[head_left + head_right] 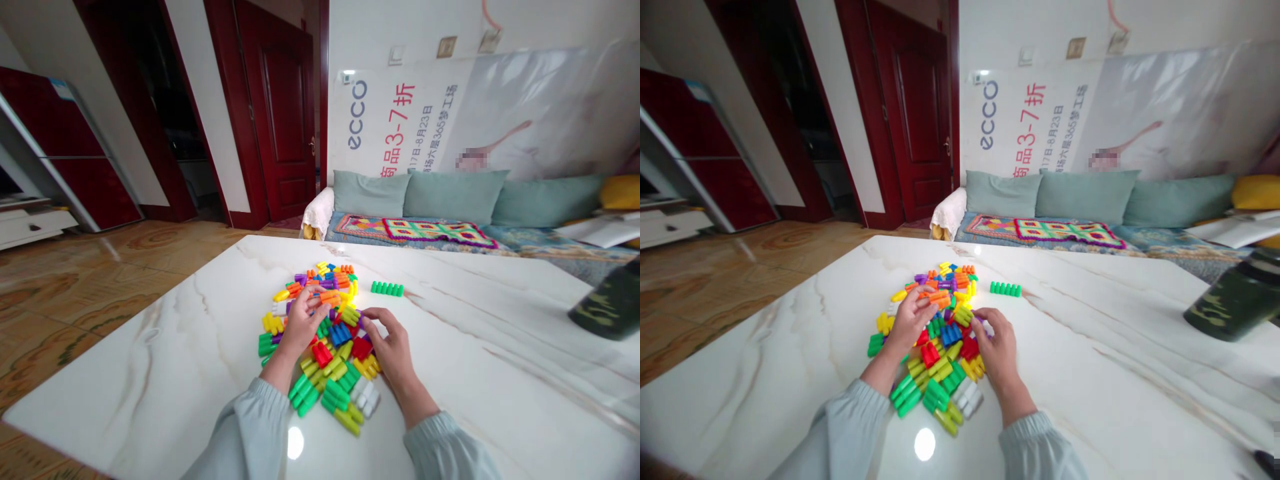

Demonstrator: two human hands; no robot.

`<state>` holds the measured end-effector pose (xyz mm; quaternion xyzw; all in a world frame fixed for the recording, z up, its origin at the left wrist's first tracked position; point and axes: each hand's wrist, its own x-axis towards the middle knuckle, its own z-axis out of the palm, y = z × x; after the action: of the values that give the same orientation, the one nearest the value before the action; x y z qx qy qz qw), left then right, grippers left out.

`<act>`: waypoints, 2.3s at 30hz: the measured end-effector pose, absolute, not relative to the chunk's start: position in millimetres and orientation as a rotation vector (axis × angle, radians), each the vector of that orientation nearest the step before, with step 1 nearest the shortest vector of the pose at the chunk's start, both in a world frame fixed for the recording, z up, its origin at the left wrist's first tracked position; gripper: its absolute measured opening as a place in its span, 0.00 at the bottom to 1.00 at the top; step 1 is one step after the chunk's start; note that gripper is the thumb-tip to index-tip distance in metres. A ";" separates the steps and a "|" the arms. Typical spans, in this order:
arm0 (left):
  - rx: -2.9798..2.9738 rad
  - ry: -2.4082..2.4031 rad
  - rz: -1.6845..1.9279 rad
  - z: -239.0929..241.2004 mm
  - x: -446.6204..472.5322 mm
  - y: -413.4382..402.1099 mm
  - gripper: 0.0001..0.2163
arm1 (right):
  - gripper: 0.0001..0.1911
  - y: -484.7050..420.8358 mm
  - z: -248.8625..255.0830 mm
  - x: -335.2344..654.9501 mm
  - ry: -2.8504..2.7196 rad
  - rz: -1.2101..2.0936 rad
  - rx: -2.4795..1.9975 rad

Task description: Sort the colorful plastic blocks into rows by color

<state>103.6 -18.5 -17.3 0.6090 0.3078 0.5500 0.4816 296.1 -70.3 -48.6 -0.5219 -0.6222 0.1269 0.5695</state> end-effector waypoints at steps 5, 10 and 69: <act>1.728 0.876 1.282 -22.7 103.2 -16.7 0.15 | 0.13 -70.1 -50.8 296.1 -1.445 0.331 -1.256; 2.115 1.118 1.395 -28.9 99.1 -9.2 0.16 | 0.13 -72.9 -40.2 306.6 -1.343 0.311 -1.370; 2.189 1.229 1.418 -40.3 100.2 -2.5 0.11 | 0.21 -43.8 -45.5 356.6 -1.120 0.132 -1.623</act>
<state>100.2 -2.5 -40.3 0.7529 0.4226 0.4878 0.1288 356.6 -43.8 -45.5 -0.6858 -0.4733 0.0559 0.5501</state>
